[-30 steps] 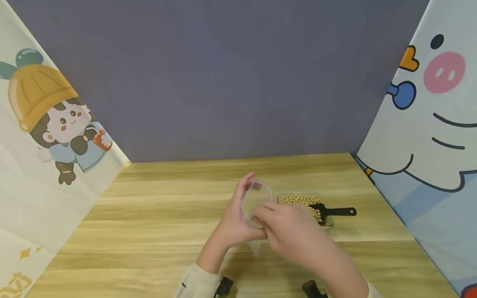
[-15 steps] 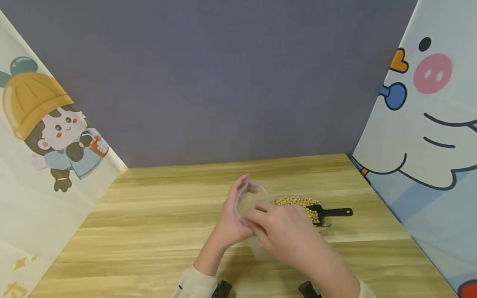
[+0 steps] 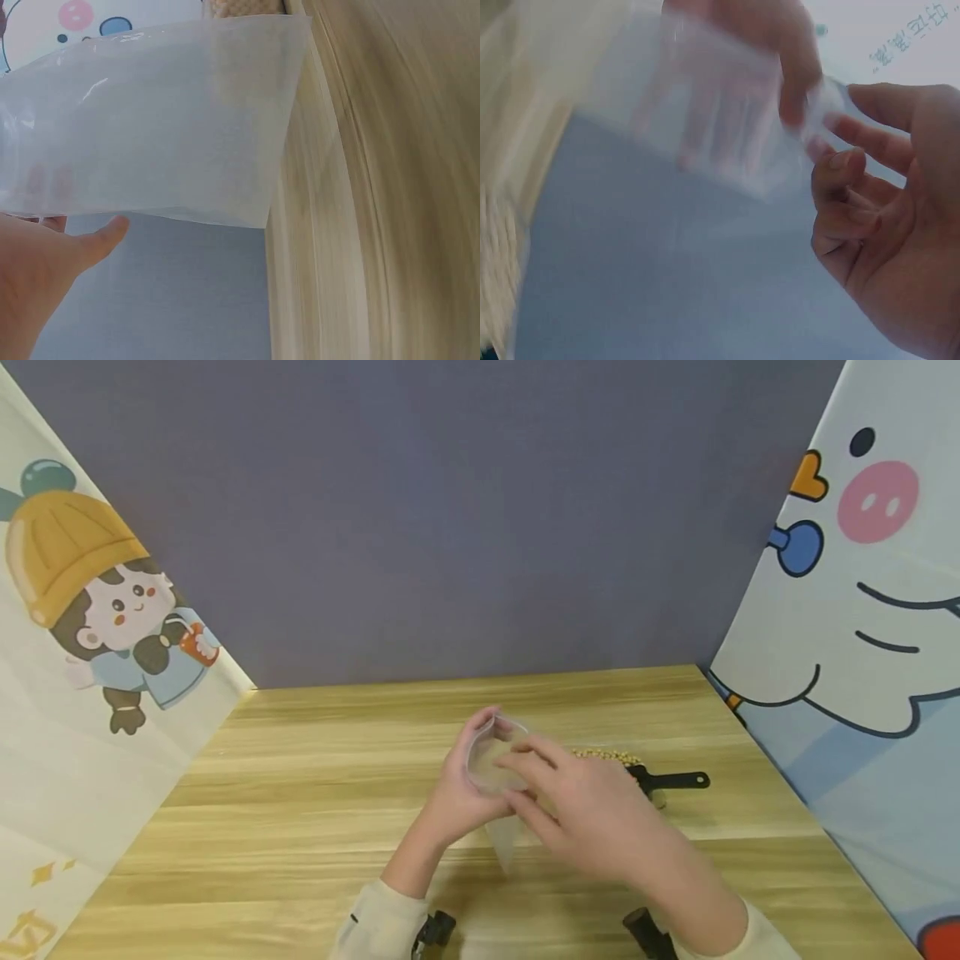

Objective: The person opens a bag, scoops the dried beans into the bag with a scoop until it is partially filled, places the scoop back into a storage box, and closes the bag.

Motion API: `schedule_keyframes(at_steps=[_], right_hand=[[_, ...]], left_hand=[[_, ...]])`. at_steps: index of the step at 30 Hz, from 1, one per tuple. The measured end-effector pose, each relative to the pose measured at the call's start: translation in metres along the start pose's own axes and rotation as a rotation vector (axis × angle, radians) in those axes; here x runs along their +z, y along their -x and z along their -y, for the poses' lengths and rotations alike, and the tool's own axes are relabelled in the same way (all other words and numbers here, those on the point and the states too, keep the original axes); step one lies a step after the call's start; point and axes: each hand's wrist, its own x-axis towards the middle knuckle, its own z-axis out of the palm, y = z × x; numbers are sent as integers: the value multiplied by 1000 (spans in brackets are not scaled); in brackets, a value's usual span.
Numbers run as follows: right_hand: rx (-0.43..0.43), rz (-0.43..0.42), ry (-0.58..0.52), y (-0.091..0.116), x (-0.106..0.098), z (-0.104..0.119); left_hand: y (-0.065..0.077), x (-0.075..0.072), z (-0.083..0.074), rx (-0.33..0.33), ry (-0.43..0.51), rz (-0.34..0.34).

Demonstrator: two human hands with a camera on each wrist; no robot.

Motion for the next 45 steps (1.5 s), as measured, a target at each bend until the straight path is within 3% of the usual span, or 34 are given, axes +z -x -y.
schedule_keyframes(at_steps=[4, 9, 13, 17, 20, 24, 36, 45], right_hand=[[68, -17, 39, 9, -24, -32], [179, 159, 99, 30, -46, -86], [249, 329, 175, 52, -42, -126], [294, 463, 181, 71, -26, -148], [299, 504, 161, 78, -16, -154], [303, 483, 149, 80, -8, -155], [298, 480, 109, 80, -10, -158], [140, 411, 300, 64, -28, -155]], left_hand=[[-1, -10, -2, -20, -1, -43], [-1, -24, -4, -9, 3, -74], [-2, -32, -4, -12, 7, -78], [-2, -35, -4, -10, -7, -76], [-1, -37, -4, 2, -5, -86], [-2, -39, -5, 11, -8, -95], [-1, -37, -2, 3, -10, -83], [-1, -37, -1, -17, -16, -85]])
